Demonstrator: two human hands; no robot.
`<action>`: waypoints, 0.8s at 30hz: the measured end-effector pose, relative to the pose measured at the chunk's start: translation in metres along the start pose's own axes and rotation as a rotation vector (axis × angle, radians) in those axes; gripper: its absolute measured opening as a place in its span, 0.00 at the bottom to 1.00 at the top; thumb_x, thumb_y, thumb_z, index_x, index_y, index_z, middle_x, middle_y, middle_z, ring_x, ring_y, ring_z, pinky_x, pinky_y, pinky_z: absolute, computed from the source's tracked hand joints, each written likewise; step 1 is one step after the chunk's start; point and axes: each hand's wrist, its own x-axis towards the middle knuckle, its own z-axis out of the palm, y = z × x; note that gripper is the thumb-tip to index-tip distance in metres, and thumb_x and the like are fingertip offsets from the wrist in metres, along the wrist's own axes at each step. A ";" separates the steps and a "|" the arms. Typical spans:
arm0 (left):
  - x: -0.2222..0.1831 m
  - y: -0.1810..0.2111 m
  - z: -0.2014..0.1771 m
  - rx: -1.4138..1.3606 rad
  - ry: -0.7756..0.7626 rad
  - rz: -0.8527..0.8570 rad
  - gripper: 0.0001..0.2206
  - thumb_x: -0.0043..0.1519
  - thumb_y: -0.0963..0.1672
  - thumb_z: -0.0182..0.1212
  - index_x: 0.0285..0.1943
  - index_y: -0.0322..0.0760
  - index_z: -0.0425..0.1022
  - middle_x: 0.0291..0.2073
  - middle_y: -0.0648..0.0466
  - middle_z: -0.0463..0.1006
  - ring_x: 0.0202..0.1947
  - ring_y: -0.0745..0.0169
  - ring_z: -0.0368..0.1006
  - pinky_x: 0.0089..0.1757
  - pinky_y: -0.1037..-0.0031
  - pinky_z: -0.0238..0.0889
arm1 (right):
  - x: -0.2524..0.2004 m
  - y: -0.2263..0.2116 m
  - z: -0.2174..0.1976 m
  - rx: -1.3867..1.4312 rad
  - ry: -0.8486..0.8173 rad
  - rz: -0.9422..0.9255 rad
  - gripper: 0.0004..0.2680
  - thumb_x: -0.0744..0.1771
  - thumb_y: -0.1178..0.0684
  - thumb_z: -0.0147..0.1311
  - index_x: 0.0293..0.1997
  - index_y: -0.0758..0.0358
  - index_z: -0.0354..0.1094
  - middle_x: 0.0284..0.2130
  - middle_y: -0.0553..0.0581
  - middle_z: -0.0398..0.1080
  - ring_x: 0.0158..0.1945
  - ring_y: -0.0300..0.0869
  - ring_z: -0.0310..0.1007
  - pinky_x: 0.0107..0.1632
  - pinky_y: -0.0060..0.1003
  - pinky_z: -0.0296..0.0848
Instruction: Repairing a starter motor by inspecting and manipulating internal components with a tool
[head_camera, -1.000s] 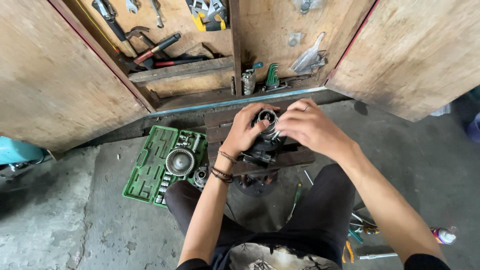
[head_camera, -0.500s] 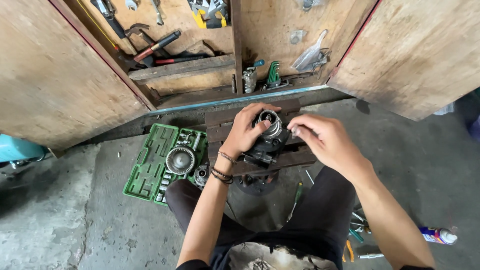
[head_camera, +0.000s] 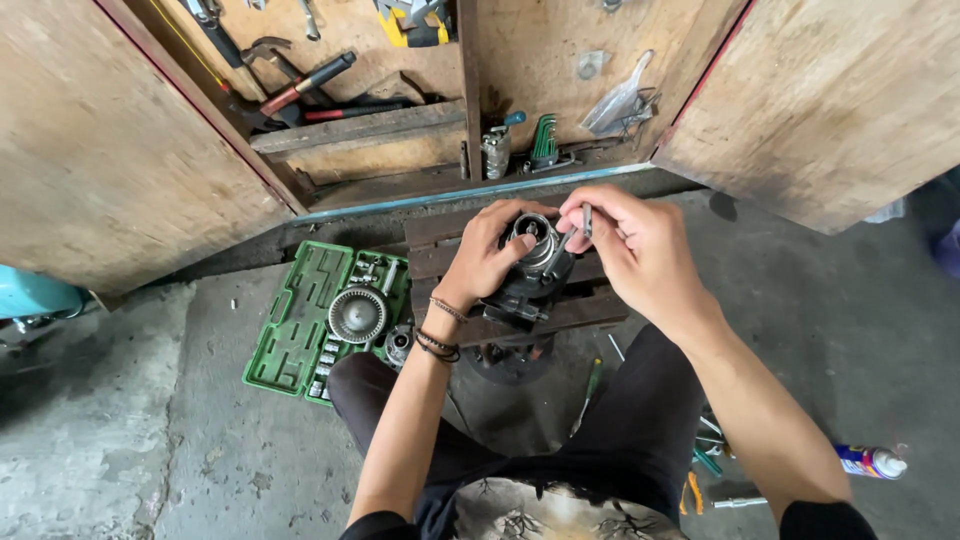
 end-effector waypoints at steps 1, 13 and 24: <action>0.000 0.000 0.000 0.000 0.000 0.000 0.21 0.62 0.54 0.55 0.58 0.44 0.78 0.49 0.40 0.79 0.55 0.32 0.74 0.57 0.52 0.62 | -0.001 0.002 0.000 0.000 0.000 0.000 0.04 0.70 0.66 0.50 0.41 0.71 0.72 0.25 0.64 0.75 0.28 0.44 0.80 0.33 0.38 0.81; -0.023 0.016 -0.005 0.064 0.089 0.021 0.26 0.60 0.50 0.64 0.66 0.42 0.67 0.64 0.46 0.73 0.63 0.38 0.69 0.61 0.51 0.58 | -0.021 0.011 -0.033 -0.207 -0.031 0.033 0.05 0.71 0.63 0.50 0.47 0.68 0.73 0.25 0.59 0.74 0.28 0.43 0.74 0.36 0.37 0.74; -0.030 0.004 -0.002 0.281 0.011 -0.085 0.60 0.39 0.57 0.82 0.78 0.30 0.49 0.67 0.36 0.66 0.67 0.30 0.62 0.65 0.44 0.50 | -0.032 0.041 -0.027 -0.358 -0.292 0.397 0.10 0.72 0.55 0.45 0.52 0.71 0.72 0.37 0.77 0.75 0.43 0.71 0.74 0.45 0.59 0.73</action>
